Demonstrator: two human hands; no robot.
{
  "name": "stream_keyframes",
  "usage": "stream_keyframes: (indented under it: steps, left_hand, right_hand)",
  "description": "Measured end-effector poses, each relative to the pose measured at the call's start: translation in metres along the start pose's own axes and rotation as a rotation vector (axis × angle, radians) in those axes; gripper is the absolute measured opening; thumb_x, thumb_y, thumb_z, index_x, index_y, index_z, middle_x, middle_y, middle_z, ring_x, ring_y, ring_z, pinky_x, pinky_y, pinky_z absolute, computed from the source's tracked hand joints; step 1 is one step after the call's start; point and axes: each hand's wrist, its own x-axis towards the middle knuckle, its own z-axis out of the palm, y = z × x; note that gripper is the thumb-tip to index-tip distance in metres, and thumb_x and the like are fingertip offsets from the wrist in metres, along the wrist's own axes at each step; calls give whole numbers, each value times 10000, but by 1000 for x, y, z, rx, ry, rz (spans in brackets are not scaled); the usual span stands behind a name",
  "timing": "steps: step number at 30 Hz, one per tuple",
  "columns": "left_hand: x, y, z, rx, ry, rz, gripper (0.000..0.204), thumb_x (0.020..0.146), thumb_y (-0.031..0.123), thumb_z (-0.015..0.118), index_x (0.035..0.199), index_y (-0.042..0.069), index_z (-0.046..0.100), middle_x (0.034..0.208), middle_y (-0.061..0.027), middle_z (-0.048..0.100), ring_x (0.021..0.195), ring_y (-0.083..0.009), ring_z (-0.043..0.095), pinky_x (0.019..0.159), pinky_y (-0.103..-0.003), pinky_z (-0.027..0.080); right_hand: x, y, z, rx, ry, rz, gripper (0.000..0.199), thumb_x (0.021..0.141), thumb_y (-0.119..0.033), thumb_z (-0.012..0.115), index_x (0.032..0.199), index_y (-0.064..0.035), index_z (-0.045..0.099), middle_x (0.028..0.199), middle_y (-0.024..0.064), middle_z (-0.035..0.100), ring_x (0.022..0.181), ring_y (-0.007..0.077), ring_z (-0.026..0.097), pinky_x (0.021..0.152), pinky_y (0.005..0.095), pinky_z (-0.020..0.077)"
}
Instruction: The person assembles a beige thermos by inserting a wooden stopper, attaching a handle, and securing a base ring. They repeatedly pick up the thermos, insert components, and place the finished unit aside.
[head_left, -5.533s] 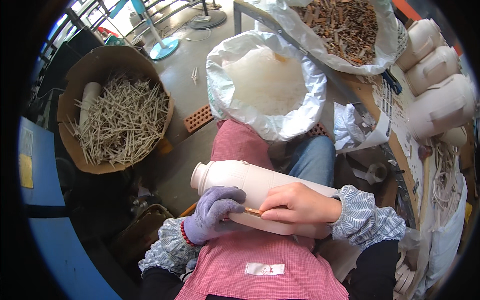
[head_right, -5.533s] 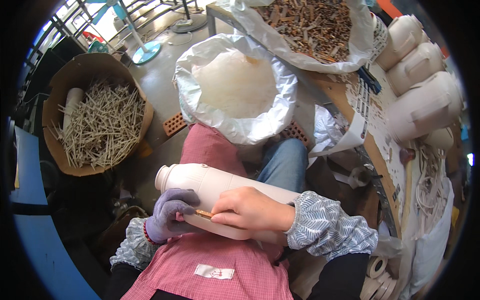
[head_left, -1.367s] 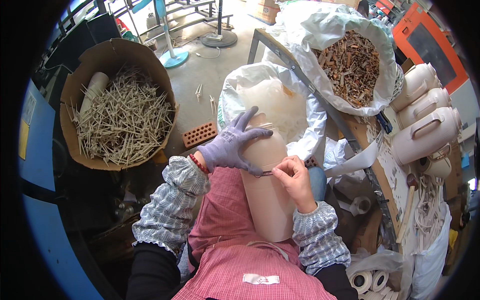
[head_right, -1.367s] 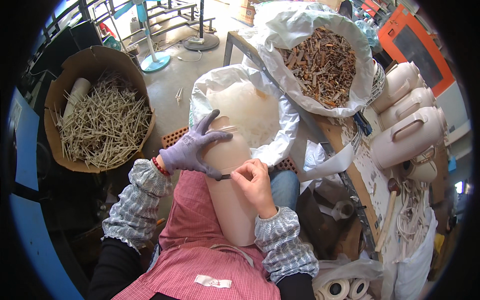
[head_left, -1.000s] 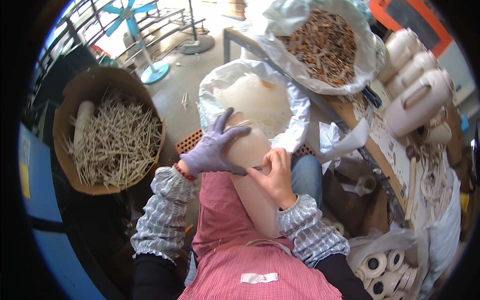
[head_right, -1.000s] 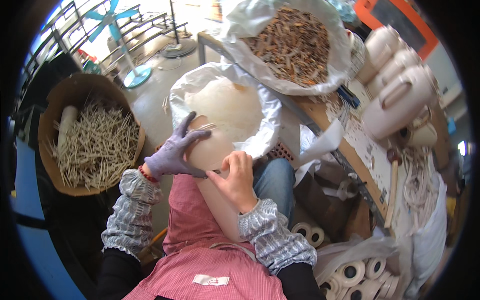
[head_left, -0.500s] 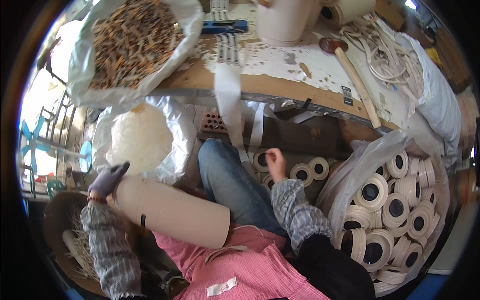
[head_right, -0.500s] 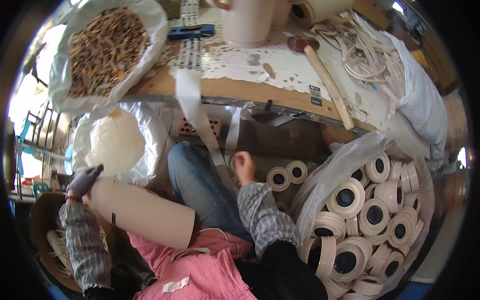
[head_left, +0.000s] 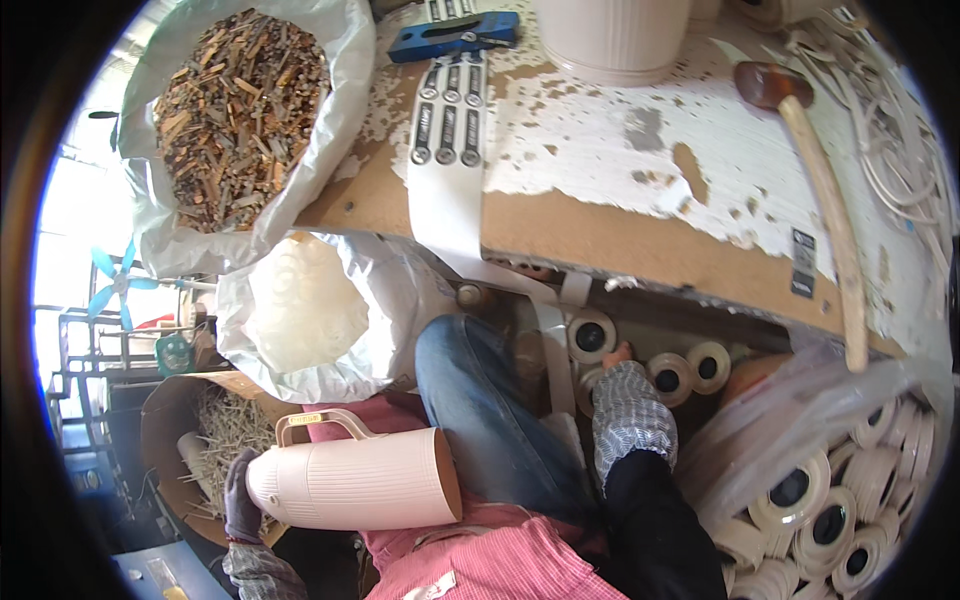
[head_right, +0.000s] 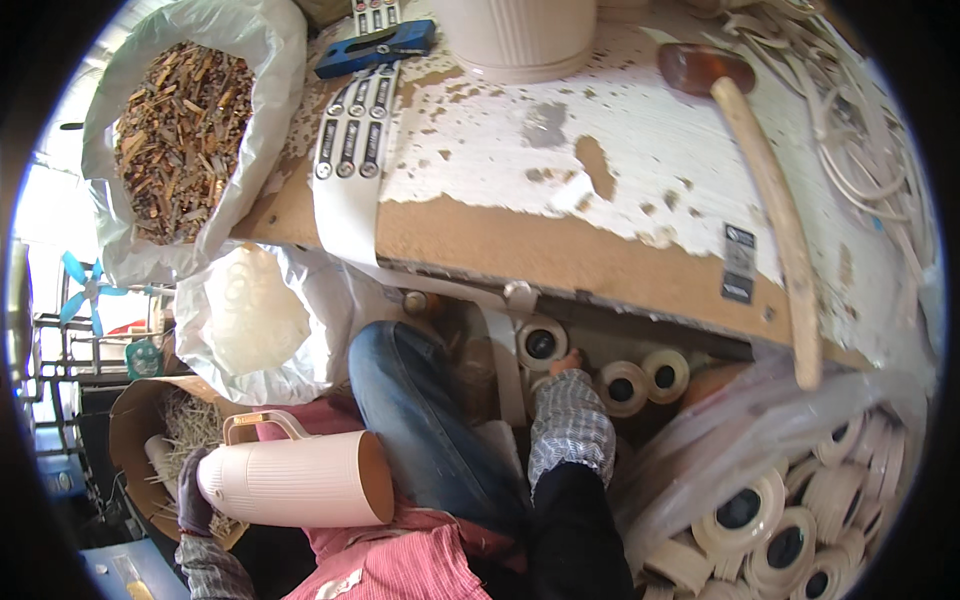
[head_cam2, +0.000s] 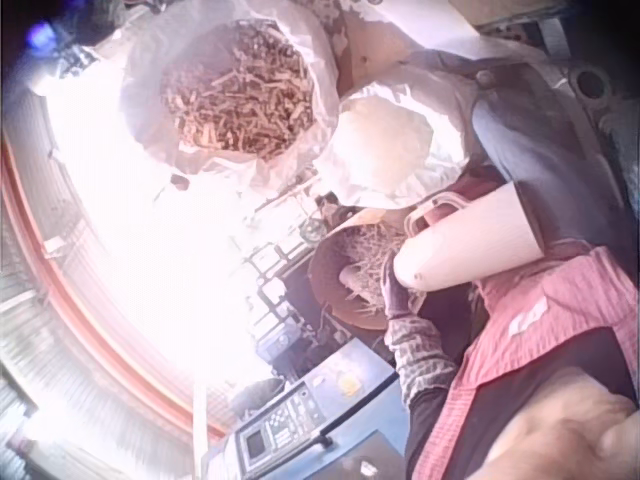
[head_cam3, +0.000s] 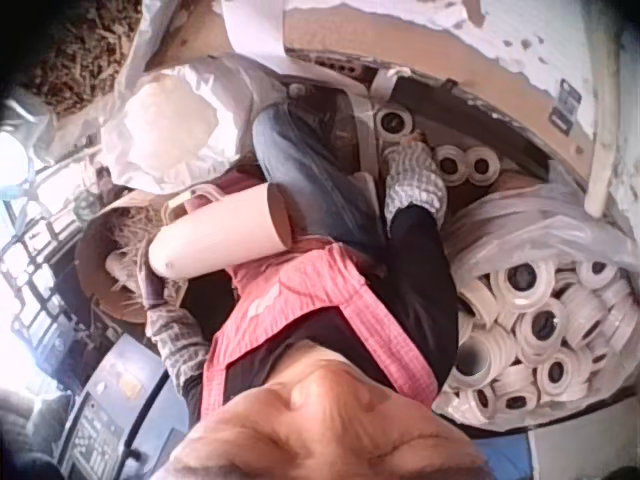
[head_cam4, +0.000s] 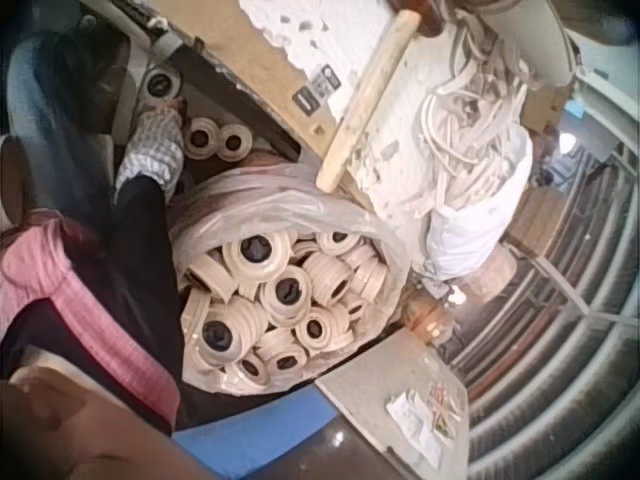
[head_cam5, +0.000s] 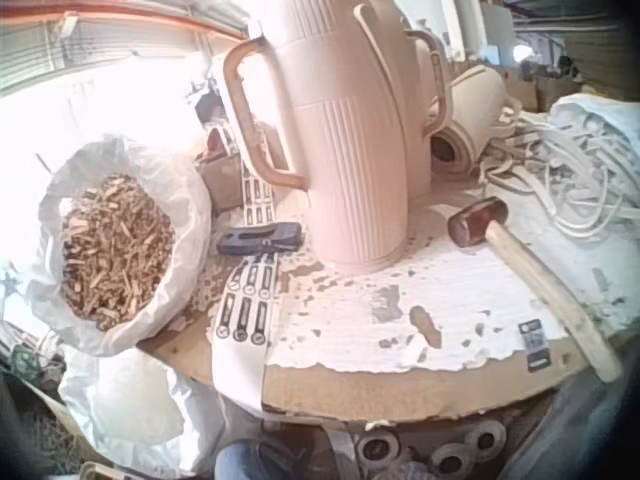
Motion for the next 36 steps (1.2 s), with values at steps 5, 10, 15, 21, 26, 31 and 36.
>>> stream_keyframes:
  steps: [5, 10, 15, 21, 26, 31, 36]
  left_hand:
    - [9, 11, 20, -971, -11, -514, 583, 1029, 468, 320, 1307, -9, 508, 1260, -134, 592, 1161, -228, 555, 1014, -369, 417]
    - [-7, 13, 17, -987, 26, -546, 558, 1022, 468, 345, 1308, 19, 513, 1231, -118, 613, 1118, -239, 583, 1001, -376, 429]
    - [-16, 10, 24, -1106, -61, -603, 590, 1020, 491, 328, 1334, 20, 494, 1255, -123, 604, 1139, -249, 575, 1016, -387, 419]
    - [-28, 10, 37, -1307, -41, -581, 666, 1002, 541, 329, 1374, 3, 456, 1306, -142, 574, 1173, -269, 559, 1026, -414, 415]
    - [-50, -2, 71, -1572, 233, -587, 481, 1024, 429, 372, 1167, 22, 587, 1098, -99, 654, 999, -221, 616, 916, -380, 471]
    - [-85, -22, 113, -1575, 410, -540, 419, 1044, 359, 326, 1102, 40, 591, 1026, -68, 653, 938, -173, 614, 866, -324, 478]
    - [-88, -26, 130, -1623, 496, -473, 390, 1045, 341, 316, 1005, 60, 583, 965, -49, 639, 890, -150, 600, 834, -309, 476]
  right_hand:
    - [44, -10, 7, 158, -362, 329, 759, 813, -237, 683, 1434, 25, 333, 1454, 215, 399, 1332, 381, 392, 1103, 462, 339]
    - [48, 7, 40, -31, -207, -42, 650, 787, -313, 712, 1291, 35, 496, 1125, 211, 577, 1008, 317, 560, 884, 472, 451]
    - [15, -9, -19, 672, -21, -319, 425, 735, -199, 766, 1061, -22, 558, 982, 102, 606, 911, 214, 572, 804, 360, 471]
    - [-33, -70, -124, -205, 942, -1019, 436, 708, -119, 762, 1074, -92, 527, 908, 152, 637, 851, 336, 635, 753, 442, 495]
    - [-41, -79, -127, -199, 230, -634, 518, 769, -150, 735, 1216, -25, 505, 1184, 148, 605, 1090, 319, 588, 923, 402, 461]
    - [-284, -172, -156, 689, -212, -964, 411, 947, -216, 549, 1286, 13, 527, 1183, 116, 612, 1082, 208, 574, 945, 322, 438]
    - [-439, -235, -106, 455, -244, -1406, 489, 869, -287, 588, 1228, 42, 549, 1015, 134, 618, 892, 230, 601, 754, 353, 488]
